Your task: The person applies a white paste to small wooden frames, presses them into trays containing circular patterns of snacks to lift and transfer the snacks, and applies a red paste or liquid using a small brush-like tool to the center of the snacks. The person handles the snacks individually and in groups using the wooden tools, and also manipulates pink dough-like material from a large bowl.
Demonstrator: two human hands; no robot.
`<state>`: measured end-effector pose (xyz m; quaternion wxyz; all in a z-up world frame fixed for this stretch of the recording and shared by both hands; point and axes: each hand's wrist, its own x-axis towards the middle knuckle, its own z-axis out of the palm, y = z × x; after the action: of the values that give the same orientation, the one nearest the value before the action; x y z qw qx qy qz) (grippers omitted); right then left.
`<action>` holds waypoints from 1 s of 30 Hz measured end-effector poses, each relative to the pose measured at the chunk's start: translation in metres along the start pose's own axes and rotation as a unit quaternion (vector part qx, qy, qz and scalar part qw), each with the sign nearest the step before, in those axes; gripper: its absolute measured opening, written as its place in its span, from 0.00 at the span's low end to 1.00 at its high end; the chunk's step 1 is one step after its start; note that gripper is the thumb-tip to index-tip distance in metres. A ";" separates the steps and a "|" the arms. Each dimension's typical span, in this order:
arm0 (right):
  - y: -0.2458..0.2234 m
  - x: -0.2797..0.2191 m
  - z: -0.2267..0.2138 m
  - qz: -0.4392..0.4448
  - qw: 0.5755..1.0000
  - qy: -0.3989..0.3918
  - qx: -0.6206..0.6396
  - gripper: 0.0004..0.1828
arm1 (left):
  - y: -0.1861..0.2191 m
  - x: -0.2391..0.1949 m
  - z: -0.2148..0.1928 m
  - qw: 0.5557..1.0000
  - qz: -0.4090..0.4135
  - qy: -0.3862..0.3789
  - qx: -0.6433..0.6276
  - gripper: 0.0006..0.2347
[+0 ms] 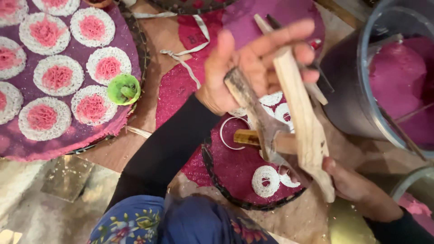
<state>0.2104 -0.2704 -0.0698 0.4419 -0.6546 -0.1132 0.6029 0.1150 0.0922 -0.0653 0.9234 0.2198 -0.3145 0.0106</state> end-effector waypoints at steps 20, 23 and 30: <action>0.009 0.057 -0.026 0.042 0.991 -0.057 -0.110 0.48 | -0.029 -0.037 -0.068 0.991 0.097 0.061 -0.067 0.15; 0.013 0.064 -0.022 0.045 0.991 -0.040 -0.120 0.46 | -0.033 -0.045 -0.075 0.988 0.094 0.092 -0.082 0.15; 0.012 0.075 -0.009 0.041 0.974 0.045 -0.218 0.40 | -0.031 -0.057 -0.090 0.992 0.080 0.084 -0.046 0.15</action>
<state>0.2318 -0.2301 -0.1315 0.2678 -0.7657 -0.1949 0.5513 0.1263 0.1079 -0.1745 0.9520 0.1494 -0.2523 0.0879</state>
